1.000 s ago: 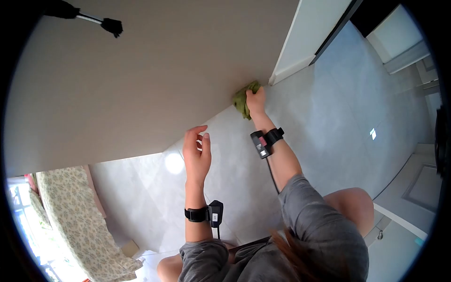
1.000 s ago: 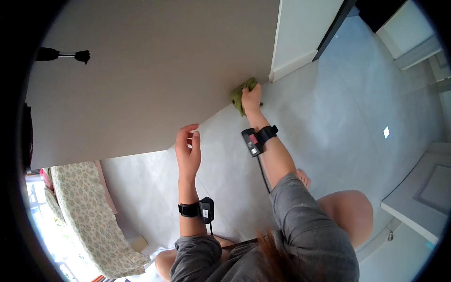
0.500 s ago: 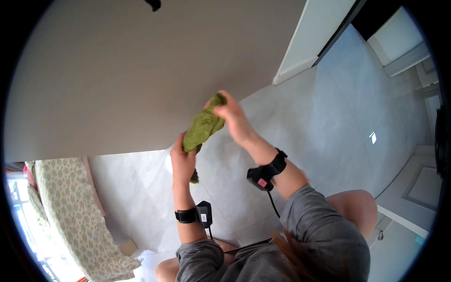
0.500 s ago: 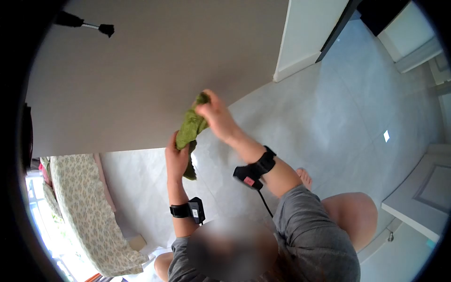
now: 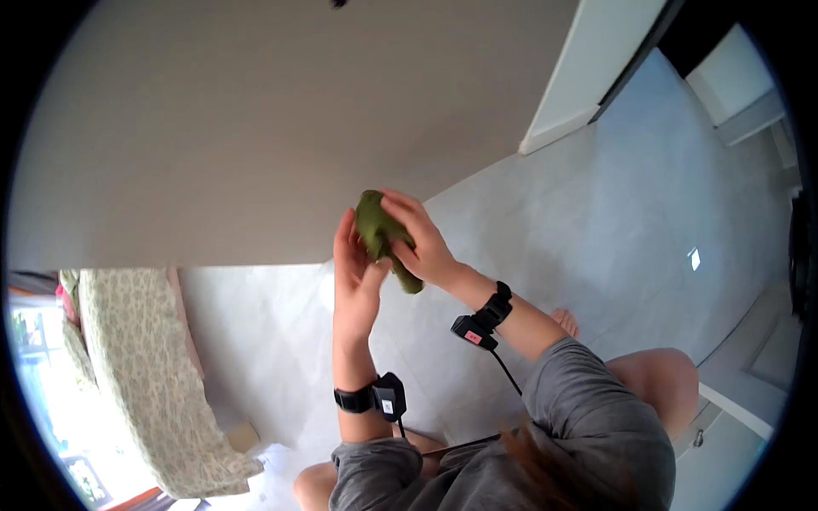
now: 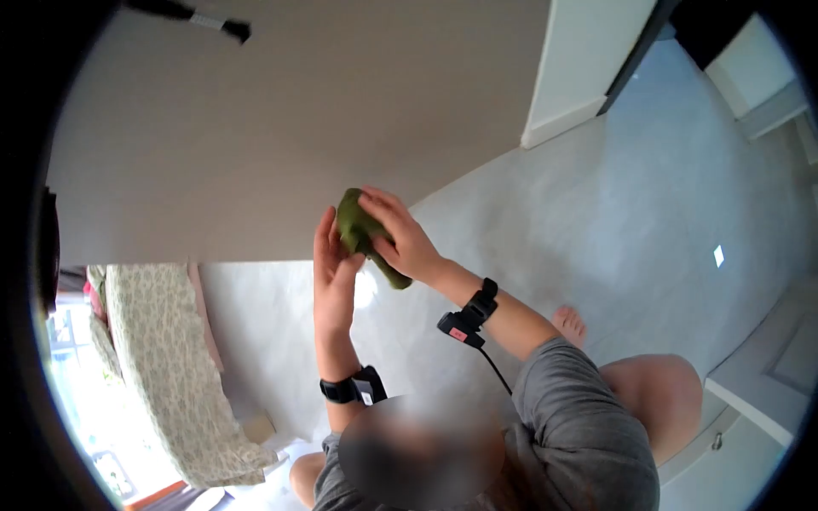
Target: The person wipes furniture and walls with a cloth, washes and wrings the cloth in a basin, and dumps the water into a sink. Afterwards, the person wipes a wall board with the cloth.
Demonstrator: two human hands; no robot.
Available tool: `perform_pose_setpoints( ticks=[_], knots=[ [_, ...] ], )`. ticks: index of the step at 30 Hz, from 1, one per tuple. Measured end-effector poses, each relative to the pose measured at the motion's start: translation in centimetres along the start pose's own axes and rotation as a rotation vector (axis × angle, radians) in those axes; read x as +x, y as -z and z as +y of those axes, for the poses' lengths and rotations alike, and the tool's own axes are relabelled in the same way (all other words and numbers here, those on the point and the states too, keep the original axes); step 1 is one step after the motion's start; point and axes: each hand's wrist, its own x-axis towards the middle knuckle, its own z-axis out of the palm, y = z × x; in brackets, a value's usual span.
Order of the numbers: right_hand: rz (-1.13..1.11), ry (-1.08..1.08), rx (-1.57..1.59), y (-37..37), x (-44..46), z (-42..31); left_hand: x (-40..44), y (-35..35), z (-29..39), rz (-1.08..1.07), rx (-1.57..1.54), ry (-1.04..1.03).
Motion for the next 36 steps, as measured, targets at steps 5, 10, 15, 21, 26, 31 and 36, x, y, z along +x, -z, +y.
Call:
perform_pose_setpoints(
  ticks=[5,10,15,21,26,31,36],
  knots=[
    [0.887,-0.542,0.487,3.5,2.2,1.4,0.1,-0.3,-0.9,-0.041,0.358,-0.227],
    [0.814,0.090,-0.339,8.4,12.3,-0.5,0.3,-1.0,-1.2,0.002,0.393,-0.324],
    [0.935,-0.004,-0.481,7.6,11.5,4.9,1.2,-0.9,-1.4,0.018,0.440,-0.318],
    [1.248,-0.586,-0.256,4.7,2.7,14.3,1.0,-0.2,-2.8,0.057,0.431,-0.263],
    [1.297,-0.838,-0.147,5.0,-0.8,18.3,0.4,0.5,-3.3,0.051,0.491,-0.203],
    [1.188,-0.810,-0.119,5.9,2.1,13.1,0.5,0.1,-3.4,0.061,0.469,-0.210],
    [1.062,-0.324,-0.152,7.8,10.1,4.3,0.6,-0.8,-3.0,0.023,0.458,-0.231]
  ],
)
